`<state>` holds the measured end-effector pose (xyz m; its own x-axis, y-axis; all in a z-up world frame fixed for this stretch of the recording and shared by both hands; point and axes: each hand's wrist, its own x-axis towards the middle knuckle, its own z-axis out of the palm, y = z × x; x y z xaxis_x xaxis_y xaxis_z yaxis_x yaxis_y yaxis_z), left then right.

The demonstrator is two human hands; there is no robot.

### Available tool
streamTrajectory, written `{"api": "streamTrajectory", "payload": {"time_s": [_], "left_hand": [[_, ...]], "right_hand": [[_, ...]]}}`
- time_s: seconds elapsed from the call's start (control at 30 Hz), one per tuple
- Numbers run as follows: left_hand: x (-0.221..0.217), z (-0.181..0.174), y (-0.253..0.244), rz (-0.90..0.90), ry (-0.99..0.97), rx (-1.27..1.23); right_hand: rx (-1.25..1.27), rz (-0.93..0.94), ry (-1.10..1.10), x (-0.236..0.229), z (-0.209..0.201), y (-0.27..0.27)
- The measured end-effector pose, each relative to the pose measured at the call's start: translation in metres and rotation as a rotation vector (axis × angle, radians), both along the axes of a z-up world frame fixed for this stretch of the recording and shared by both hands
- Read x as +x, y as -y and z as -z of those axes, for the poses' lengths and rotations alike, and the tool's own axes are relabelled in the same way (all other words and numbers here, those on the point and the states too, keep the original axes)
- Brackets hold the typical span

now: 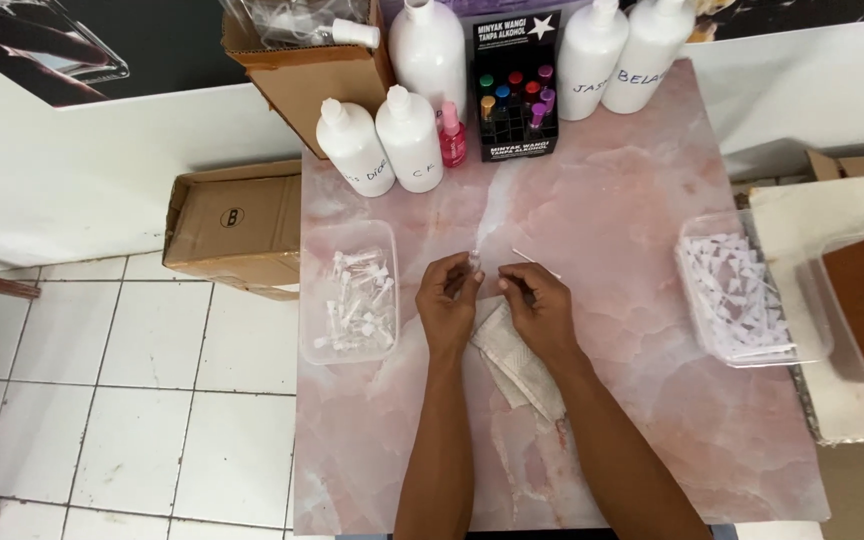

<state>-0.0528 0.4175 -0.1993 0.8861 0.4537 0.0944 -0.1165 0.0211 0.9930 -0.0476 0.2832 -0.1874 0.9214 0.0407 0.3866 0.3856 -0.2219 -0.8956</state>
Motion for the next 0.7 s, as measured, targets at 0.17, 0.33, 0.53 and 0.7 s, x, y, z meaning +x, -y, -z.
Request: {"api": "streamTrajectory", "payload": {"time_s": [0.17, 0.33, 0.53, 0.7], "left_hand": [[0.004, 0.001, -0.004, 0.015, 0.025, 0.012], [0.003, 0.002, -0.005, 0.031, 0.007, -0.032], [0.003, 0.001, -0.001, 0.068, -0.007, -0.119], [0.008, 0.010, -0.001, 0.076, -0.007, -0.148]], "right_hand": [[-0.001, -0.135, -0.016, -0.003, 0.001, 0.010], [-0.034, -0.306, 0.013, -0.007, -0.016, 0.015], [-0.002, -0.070, 0.065, 0.001, 0.003, 0.026], [-0.054, -0.143, -0.050, -0.011, -0.018, 0.022]]}}
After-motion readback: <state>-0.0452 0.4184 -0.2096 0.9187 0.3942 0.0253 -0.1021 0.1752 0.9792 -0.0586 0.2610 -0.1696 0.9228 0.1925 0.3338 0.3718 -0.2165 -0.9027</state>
